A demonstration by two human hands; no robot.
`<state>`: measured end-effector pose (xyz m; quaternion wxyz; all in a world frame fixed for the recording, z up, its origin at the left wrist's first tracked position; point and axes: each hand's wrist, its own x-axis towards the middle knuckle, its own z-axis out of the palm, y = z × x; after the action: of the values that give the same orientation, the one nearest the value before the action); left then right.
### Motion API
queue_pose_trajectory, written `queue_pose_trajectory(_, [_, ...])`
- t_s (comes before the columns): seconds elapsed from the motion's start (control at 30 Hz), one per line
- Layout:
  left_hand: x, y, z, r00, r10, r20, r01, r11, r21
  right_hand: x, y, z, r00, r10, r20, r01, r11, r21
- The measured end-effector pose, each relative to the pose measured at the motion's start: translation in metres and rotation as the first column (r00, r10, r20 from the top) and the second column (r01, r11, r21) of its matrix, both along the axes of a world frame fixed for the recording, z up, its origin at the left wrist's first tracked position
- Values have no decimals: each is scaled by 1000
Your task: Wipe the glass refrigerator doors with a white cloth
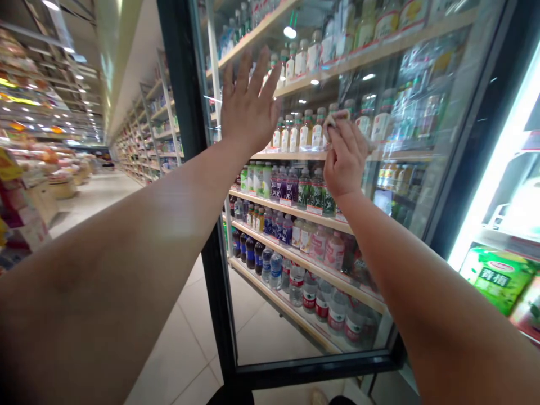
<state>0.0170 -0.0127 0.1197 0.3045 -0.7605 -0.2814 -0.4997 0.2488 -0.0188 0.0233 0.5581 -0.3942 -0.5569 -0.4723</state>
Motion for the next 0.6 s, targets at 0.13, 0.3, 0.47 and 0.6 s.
queue_pose_trajectory(0.13, [0,0,-1,1000,18,-6,-17,1000,7,1,-11,-24,999,25,34,-23,997,-75])
queue_pose_trajectory(0.3, [-1,6,-2,1000,25,4,-25,999,40,12,-19,-13,989,63,135,-41,986,-159])
queue_pose_trajectory(0.47, [-1,11,-2,1000,8,3,-8,998,56,1,1,69,1000,-27,-16,24,988,-155])
queue_pose_trajectory(0.6, [-1,6,-3,1000,-3,3,3,1000,17,-30,7,112,993,-92,-76,76,977,-199])
